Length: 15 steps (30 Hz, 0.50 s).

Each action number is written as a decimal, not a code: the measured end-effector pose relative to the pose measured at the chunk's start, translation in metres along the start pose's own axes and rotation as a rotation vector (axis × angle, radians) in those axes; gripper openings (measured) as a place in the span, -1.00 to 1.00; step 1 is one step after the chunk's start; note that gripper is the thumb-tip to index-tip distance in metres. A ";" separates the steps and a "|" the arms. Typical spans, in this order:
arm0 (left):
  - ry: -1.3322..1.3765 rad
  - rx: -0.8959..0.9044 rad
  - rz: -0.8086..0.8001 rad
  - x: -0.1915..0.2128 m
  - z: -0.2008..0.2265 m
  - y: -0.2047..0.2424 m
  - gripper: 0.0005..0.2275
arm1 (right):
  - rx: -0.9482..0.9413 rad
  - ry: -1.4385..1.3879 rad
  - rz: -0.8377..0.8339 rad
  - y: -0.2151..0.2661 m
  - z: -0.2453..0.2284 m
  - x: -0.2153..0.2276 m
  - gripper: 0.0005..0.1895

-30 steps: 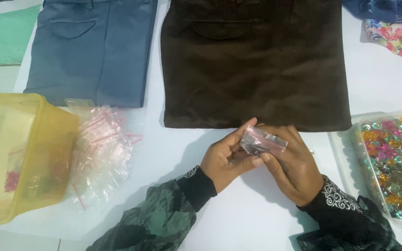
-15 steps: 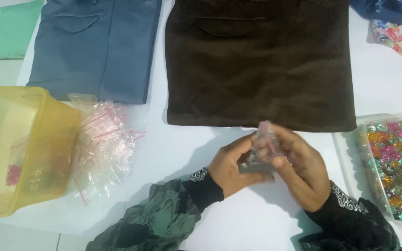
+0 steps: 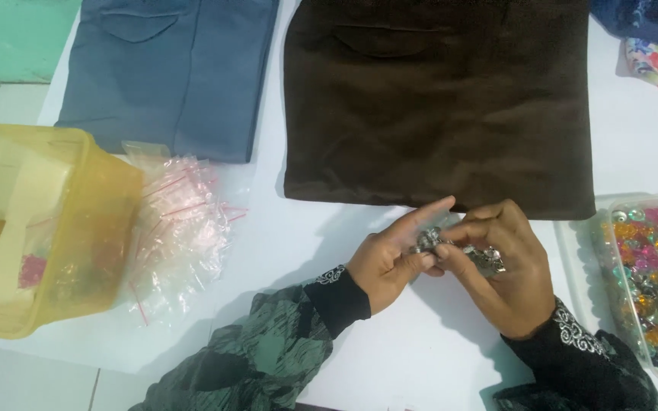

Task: The person sorts small silver buttons on a white table, then places them into small clear plastic bags. The person seals the bags and places them into a yellow plastic container. Folded trousers and a container of colorful beads are visible on the table.

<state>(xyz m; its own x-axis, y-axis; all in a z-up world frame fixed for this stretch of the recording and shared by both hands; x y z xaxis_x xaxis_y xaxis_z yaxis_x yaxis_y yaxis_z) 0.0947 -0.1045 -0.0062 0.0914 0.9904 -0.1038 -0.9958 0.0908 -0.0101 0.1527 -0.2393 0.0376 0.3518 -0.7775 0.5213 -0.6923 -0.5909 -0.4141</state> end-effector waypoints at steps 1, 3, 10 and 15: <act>0.001 -0.003 0.004 0.000 -0.003 0.000 -0.50 | 0.004 0.000 -0.003 -0.001 -0.002 0.000 -0.85; 0.067 -0.038 -0.017 -0.001 -0.007 0.000 -0.47 | -0.013 0.002 0.028 -0.002 -0.004 0.003 -0.85; -0.118 -0.030 0.044 0.003 0.007 0.002 -0.45 | -0.020 -0.128 0.087 0.008 0.006 0.003 -0.75; -0.382 -0.104 0.316 0.029 -0.015 -0.006 -0.73 | -0.154 -0.203 0.105 0.017 0.032 0.001 -0.46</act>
<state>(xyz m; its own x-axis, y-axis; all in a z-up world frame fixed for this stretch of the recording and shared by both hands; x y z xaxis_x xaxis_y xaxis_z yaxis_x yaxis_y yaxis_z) 0.1030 -0.0782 -0.0239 -0.2409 0.9370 0.2530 -0.9676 -0.2115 -0.1378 0.1611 -0.2566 0.0073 0.3810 -0.8693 0.3150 -0.8138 -0.4770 -0.3319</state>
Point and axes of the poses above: each hand's wrist, its own y-axis away from the middle knuckle, its own x-axis out of the back of the hand, z = x × y, the point moved 6 cm from there along -y, towards the middle knuckle, and after that the axes turned 3 degrees about -y, right-handed, at the moved point
